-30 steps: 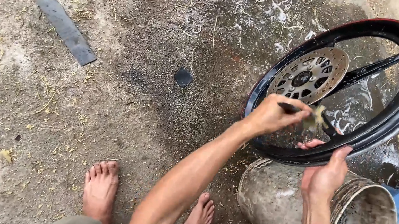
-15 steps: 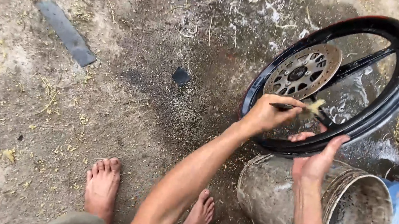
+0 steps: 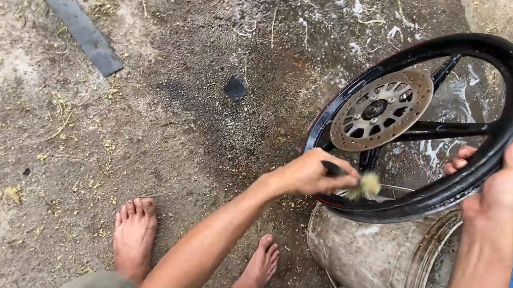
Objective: Washing and cleaning a motorcycle wheel rim using a brush, water, and an abrasive pad.
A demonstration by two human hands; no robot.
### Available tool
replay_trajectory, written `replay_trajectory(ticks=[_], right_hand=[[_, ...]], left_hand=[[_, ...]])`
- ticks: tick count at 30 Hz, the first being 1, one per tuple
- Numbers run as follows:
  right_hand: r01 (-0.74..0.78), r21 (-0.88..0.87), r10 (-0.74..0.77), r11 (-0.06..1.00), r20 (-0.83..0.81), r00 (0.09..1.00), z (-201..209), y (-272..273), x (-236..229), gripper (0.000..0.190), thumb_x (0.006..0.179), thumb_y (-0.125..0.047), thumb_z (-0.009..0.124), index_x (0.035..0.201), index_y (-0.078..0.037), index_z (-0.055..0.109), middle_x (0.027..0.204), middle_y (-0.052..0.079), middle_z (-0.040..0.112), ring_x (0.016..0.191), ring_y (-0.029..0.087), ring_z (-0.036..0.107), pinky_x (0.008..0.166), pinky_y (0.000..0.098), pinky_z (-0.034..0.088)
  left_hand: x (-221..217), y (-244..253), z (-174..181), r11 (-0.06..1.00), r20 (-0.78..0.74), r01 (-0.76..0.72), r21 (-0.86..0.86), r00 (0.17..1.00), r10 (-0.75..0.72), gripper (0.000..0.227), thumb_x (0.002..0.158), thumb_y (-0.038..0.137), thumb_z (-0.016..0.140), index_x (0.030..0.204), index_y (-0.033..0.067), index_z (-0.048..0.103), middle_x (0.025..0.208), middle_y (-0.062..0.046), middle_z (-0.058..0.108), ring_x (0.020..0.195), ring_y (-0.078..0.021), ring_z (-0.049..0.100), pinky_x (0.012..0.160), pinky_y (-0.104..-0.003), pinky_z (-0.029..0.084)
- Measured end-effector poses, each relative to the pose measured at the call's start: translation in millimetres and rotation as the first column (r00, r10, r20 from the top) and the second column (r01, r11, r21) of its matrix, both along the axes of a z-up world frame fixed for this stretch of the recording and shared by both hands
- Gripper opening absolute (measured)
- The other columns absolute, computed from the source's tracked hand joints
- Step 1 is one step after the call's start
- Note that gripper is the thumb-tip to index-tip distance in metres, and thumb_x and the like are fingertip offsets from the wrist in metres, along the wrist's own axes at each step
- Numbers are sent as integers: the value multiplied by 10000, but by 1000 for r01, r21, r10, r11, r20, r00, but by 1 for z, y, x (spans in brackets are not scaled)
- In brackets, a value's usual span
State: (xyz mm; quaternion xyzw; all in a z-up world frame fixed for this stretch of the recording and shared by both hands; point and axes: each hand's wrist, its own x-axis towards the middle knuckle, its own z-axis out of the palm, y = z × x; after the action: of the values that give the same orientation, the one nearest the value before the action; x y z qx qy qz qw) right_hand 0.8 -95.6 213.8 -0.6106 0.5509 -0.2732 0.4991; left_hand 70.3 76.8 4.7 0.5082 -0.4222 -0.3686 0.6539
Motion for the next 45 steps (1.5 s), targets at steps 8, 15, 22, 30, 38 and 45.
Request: replay_trajectory(ticks=[8,15,22,30,38,45], right_hand=[[-57,-70,55,996,-21,998,-16,-27,-7,394,1136,-444,432,1119,-113,644,790,35,729,577,104,664,554,246,656],[-70,-55,69,996,-31,997,-8,-19,-3,346,1149,-431,398,1125,-146,592,774,21,712,560,108,638,521,252,625],[-123,-102,121,987,-20,992,-14,-22,-16,351,1137,-458,447,1143,-135,583,789,11,711,575,87,652,542,227,632],[-70,38,67,997,72,995,-21,-31,-21,384,1034,-555,436,1047,-194,566,790,-25,626,620,72,552,598,224,501],[-163,144,163,976,11,987,-41,-78,-31,513,990,-689,395,887,-227,593,823,-113,565,638,1,487,645,165,455],[-163,165,149,973,97,984,-44,-120,-43,467,994,-682,446,1067,-231,545,826,-92,577,639,15,500,628,177,466]], left_hand=[[-42,-22,-56,914,-229,-319,-250,937,264,222,1044,174,621,1241,94,682,968,-127,771,690,-157,741,575,-231,655],[-57,-17,-39,917,-124,-362,-165,930,345,223,1047,167,610,1220,56,696,825,-83,754,556,-101,637,455,-191,533],[-41,3,-33,938,-193,-302,169,924,332,248,1040,252,564,1142,89,720,730,-53,716,566,-131,680,493,-232,578],[-63,26,-67,935,-293,-120,334,930,224,285,1036,332,558,1100,118,736,704,-22,730,525,-82,663,467,-202,560],[-38,31,-47,906,-292,-182,381,907,305,266,1034,283,571,1181,112,714,736,-42,715,565,-109,671,484,-226,548],[-21,-18,-128,843,88,-281,459,958,271,273,1014,186,641,1272,268,678,1168,-102,686,767,-155,685,689,-325,622]])
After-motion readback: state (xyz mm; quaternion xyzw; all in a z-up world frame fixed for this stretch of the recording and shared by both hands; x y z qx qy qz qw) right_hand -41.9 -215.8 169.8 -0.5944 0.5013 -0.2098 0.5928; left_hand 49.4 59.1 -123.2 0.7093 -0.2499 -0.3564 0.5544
